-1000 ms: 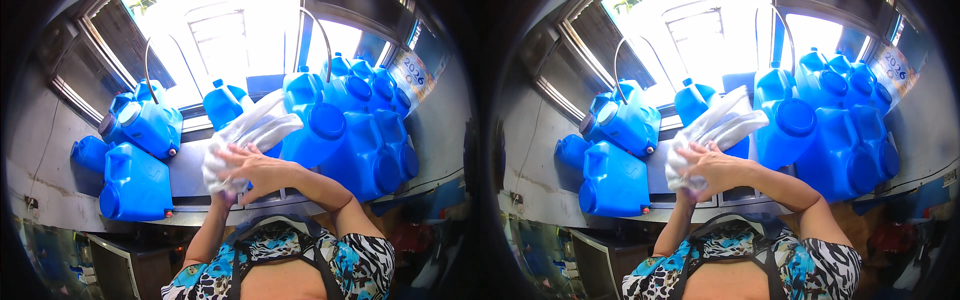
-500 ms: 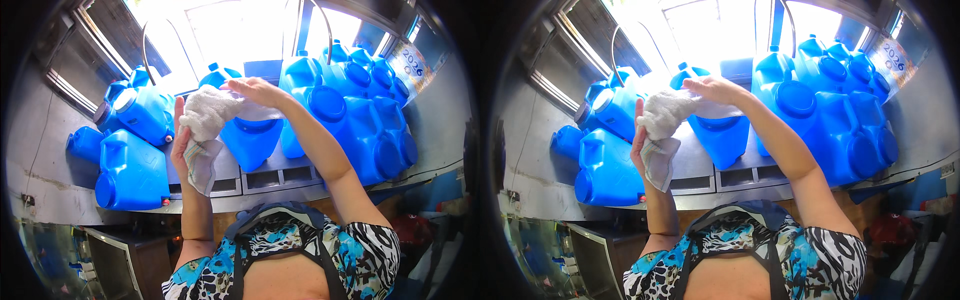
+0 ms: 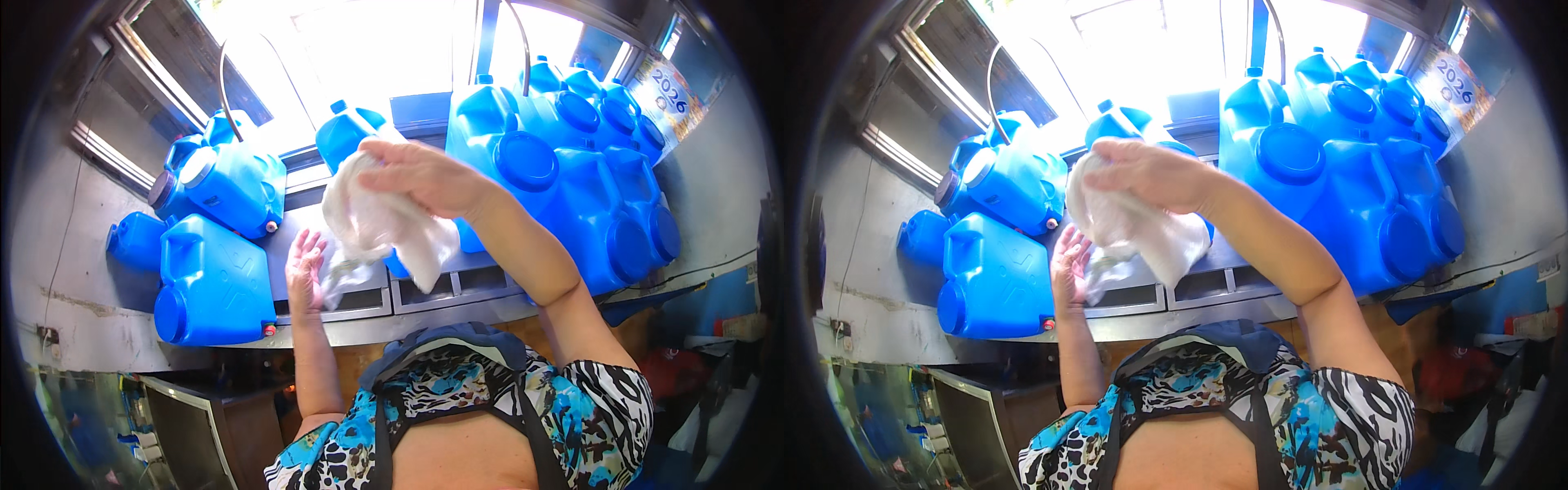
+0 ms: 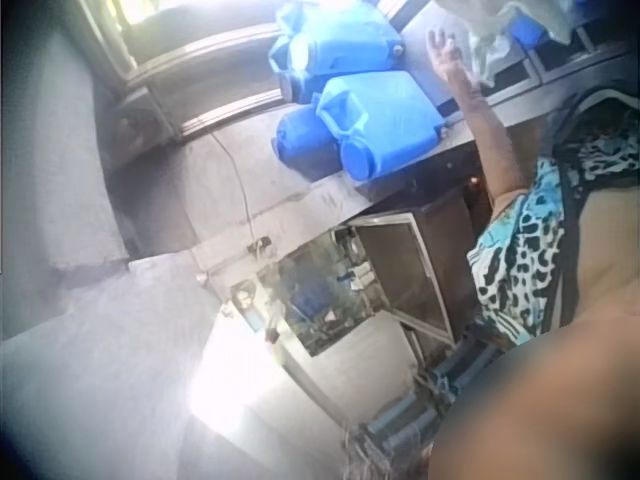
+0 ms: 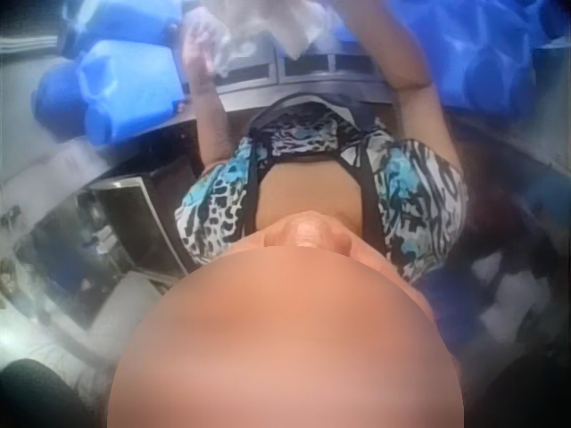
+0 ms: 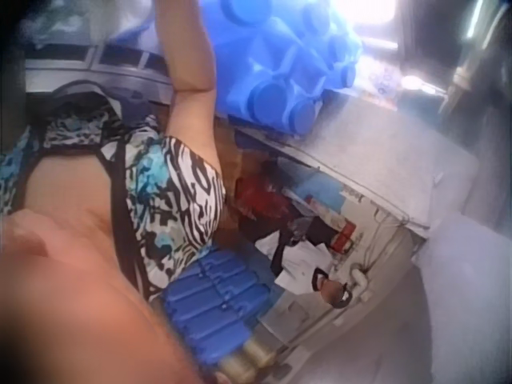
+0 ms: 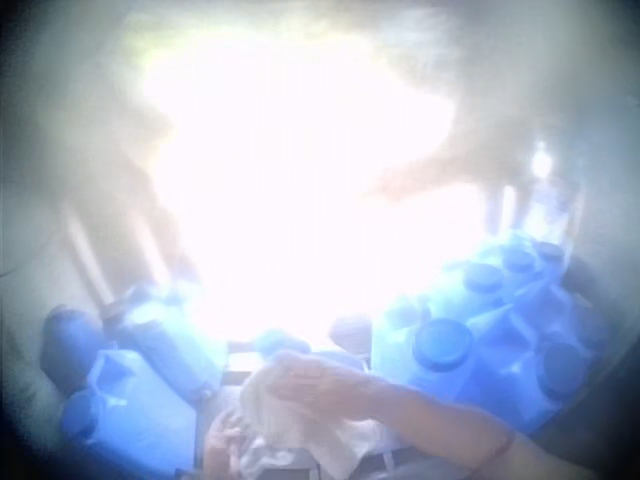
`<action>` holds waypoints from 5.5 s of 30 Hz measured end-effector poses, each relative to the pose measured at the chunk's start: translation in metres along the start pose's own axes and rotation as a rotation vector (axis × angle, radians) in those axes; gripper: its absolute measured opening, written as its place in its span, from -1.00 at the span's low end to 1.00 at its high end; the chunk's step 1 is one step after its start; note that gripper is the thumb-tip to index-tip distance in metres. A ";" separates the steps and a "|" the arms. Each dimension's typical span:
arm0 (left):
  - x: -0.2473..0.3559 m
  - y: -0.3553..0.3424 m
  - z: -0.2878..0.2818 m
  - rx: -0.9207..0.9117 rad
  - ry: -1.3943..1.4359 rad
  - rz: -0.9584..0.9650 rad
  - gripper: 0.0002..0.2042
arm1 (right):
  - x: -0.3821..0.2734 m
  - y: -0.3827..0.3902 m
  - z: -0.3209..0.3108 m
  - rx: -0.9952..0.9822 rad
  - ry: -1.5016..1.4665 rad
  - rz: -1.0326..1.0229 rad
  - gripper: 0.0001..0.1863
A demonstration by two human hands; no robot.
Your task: The person wipes the exterior of several large blue plastic containers with a white cloth, handling them one at a time on a metal counter. The person then rinses the cloth under a running tap.
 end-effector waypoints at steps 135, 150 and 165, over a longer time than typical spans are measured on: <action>0.093 0.050 0.041 -0.434 -0.967 0.635 0.21 | 0.128 0.030 -0.039 0.561 -0.061 -0.237 -0.81; 0.087 0.096 0.008 -0.356 -0.853 0.543 0.09 | 0.304 -0.047 -0.109 0.468 -0.241 0.278 -0.37; 0.069 0.034 0.071 -0.309 -0.926 0.706 0.06 | 0.288 0.120 -0.006 0.265 -0.712 0.582 -0.58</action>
Point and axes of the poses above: each hand's wrist, its own y-axis away from the middle knuckle, its own z-axis out of the palm, x = y × z, the point moved 4 cm from there along -y, towards the middle knuckle, and after that the axes turned 6 degrees about y, right-handed, at the moved point
